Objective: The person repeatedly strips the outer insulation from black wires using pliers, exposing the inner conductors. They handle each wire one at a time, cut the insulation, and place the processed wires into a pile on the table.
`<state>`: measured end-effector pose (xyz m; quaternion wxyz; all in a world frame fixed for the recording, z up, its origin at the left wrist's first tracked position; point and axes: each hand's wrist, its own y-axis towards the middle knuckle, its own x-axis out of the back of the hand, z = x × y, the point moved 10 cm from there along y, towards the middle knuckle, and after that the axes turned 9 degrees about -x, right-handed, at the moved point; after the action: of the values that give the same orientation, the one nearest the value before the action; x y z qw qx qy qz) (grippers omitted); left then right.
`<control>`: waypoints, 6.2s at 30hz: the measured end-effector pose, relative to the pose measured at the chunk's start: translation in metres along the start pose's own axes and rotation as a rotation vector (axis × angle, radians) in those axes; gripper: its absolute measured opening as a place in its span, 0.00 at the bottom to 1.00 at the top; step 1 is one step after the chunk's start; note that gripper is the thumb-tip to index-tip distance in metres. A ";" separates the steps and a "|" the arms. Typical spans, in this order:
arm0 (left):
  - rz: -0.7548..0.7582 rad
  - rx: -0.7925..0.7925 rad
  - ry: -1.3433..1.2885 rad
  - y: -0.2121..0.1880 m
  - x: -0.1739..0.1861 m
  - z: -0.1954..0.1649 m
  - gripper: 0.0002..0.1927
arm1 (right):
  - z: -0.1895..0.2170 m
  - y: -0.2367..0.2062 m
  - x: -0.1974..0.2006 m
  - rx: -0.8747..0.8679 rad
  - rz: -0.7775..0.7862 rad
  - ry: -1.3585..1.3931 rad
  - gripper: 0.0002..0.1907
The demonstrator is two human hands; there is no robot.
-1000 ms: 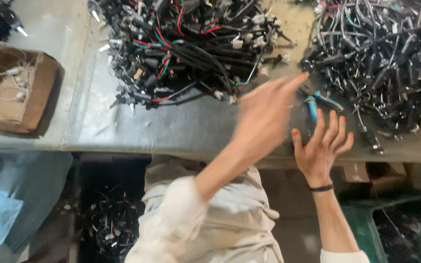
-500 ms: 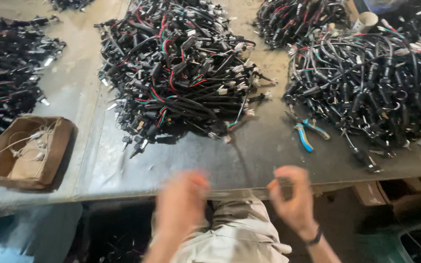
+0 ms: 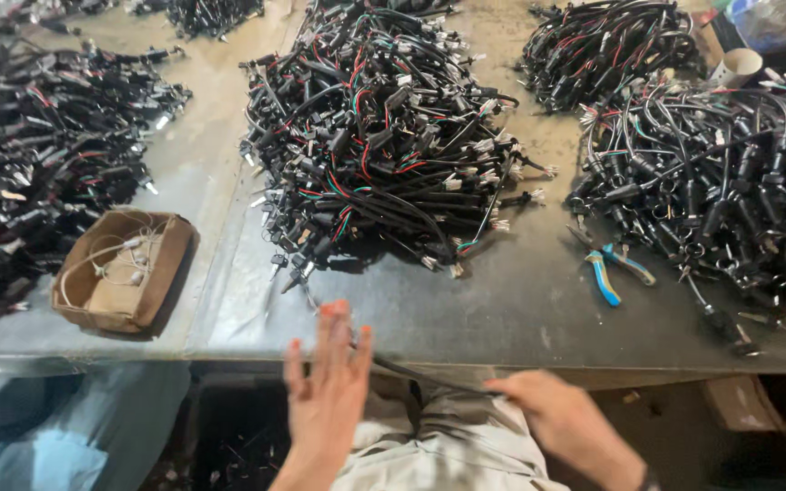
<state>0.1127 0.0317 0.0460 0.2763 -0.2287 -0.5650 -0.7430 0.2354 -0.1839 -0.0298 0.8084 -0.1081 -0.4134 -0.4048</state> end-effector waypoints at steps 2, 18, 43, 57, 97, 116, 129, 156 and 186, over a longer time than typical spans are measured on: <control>-0.057 -0.010 -0.119 0.013 -0.001 -0.022 0.16 | -0.013 -0.006 -0.068 -0.305 0.213 0.219 0.25; 0.093 -0.269 -0.596 -0.024 -0.040 -0.037 0.18 | 0.059 -0.031 -0.023 0.000 -0.138 0.202 0.16; 0.462 0.381 -1.694 -0.096 -0.080 -0.087 0.08 | -0.016 -0.003 -0.092 -0.528 0.268 1.176 0.06; 0.517 0.621 -1.936 -0.111 -0.086 -0.090 0.18 | 0.092 -0.009 -0.020 0.298 0.234 0.403 0.10; 0.424 0.827 -1.716 -0.118 -0.085 -0.118 0.31 | -0.008 -0.016 -0.088 -0.106 0.235 0.874 0.06; -0.052 0.761 -1.315 -0.077 -0.040 -0.035 0.19 | -0.097 0.031 0.111 -0.432 -0.338 -0.734 0.10; 0.396 0.675 -1.110 -0.111 -0.070 -0.025 0.14 | 0.031 -0.054 -0.130 -0.100 0.289 0.252 0.27; 0.347 0.662 -1.150 -0.127 -0.055 -0.053 0.17 | 0.038 -0.026 -0.101 0.137 0.084 0.216 0.17; 0.299 0.497 -0.750 -0.114 -0.054 -0.054 0.17 | 0.032 -0.032 -0.111 -0.411 0.368 0.024 0.18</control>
<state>0.0753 0.0120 -0.0846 0.2035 -0.4871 -0.7473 -0.4035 0.1560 -0.1259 -0.0980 0.8343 -0.3384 -0.2863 -0.3278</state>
